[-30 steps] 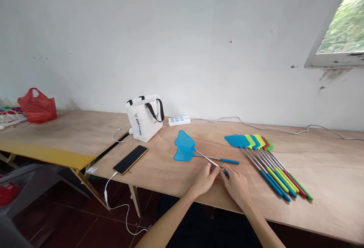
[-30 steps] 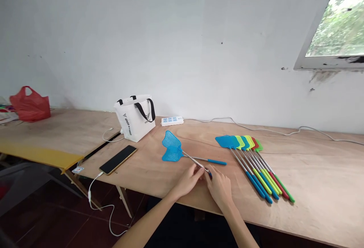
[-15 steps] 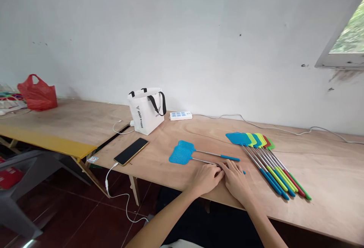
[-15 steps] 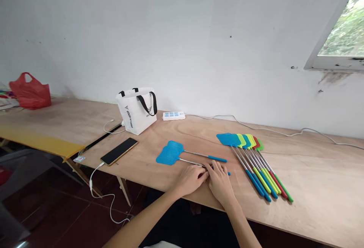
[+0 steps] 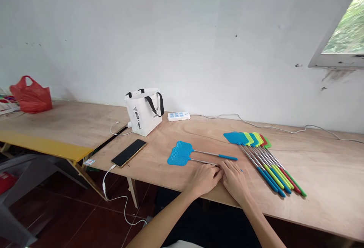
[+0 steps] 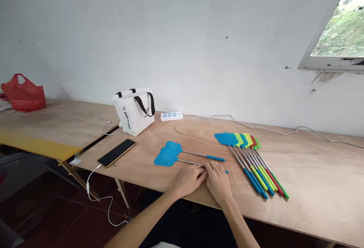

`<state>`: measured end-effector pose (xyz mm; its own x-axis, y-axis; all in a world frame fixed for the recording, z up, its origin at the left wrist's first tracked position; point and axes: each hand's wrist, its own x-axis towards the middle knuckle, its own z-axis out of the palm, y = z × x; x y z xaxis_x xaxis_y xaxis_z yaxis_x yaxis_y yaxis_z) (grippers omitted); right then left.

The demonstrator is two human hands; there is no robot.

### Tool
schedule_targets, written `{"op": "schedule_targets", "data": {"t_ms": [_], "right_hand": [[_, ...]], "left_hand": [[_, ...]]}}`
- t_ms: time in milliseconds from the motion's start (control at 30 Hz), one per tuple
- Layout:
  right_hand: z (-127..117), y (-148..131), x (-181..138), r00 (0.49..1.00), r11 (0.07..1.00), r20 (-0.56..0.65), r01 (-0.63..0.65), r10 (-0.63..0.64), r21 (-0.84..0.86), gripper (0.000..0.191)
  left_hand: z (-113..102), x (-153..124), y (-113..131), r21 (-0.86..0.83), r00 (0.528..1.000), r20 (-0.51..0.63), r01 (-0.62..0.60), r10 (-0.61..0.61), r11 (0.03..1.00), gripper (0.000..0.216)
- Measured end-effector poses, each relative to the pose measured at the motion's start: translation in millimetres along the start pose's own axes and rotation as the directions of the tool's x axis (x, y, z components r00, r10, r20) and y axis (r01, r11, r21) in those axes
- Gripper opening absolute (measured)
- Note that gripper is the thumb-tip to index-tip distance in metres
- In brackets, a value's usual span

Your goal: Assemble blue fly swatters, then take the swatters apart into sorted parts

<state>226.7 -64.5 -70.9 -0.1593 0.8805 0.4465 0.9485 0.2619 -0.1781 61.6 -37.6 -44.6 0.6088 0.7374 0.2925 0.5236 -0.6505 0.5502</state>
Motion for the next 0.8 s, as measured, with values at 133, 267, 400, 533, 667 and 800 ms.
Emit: {"op": "schedule_targets", "data": {"t_ms": [133,267,400,533,667,800], "right_hand": [[0.3,-1.6,-0.5,0.988,0.997,0.155,-0.038,0.026,0.074,0.042],[4.4,0.9,-1.3,0.984,0.999,0.175,-0.046,0.04,0.029,0.046],[6.8,3.0,-2.1,0.98,0.998,0.194,-0.038,0.046,-0.043,0.046],[4.8,2.1,-1.5,0.983,0.999,0.179,-0.03,0.034,-0.028,0.047],[3.2,0.6,-0.7,0.989,0.999,0.144,-0.025,0.018,0.047,0.048],[4.0,0.0,-1.2,0.993,0.998,0.119,-0.022,0.015,0.063,0.048]], "left_hand": [[0.5,0.7,-0.7,0.007,1.0,-0.002,0.002,-0.002,1.0,0.033],[1.5,1.5,-2.1,0.009,1.0,0.002,0.006,-0.006,1.0,0.031],[1.9,1.2,-2.7,-0.002,1.0,0.001,0.01,-0.01,1.0,0.031],[2.6,0.8,-3.0,0.0,1.0,-0.012,-0.005,0.005,1.0,0.032],[2.9,0.8,-2.9,-0.004,1.0,-0.014,0.0,0.0,1.0,0.034],[3.1,1.0,-3.3,0.005,1.0,-0.009,0.004,-0.004,1.0,0.033]]}}
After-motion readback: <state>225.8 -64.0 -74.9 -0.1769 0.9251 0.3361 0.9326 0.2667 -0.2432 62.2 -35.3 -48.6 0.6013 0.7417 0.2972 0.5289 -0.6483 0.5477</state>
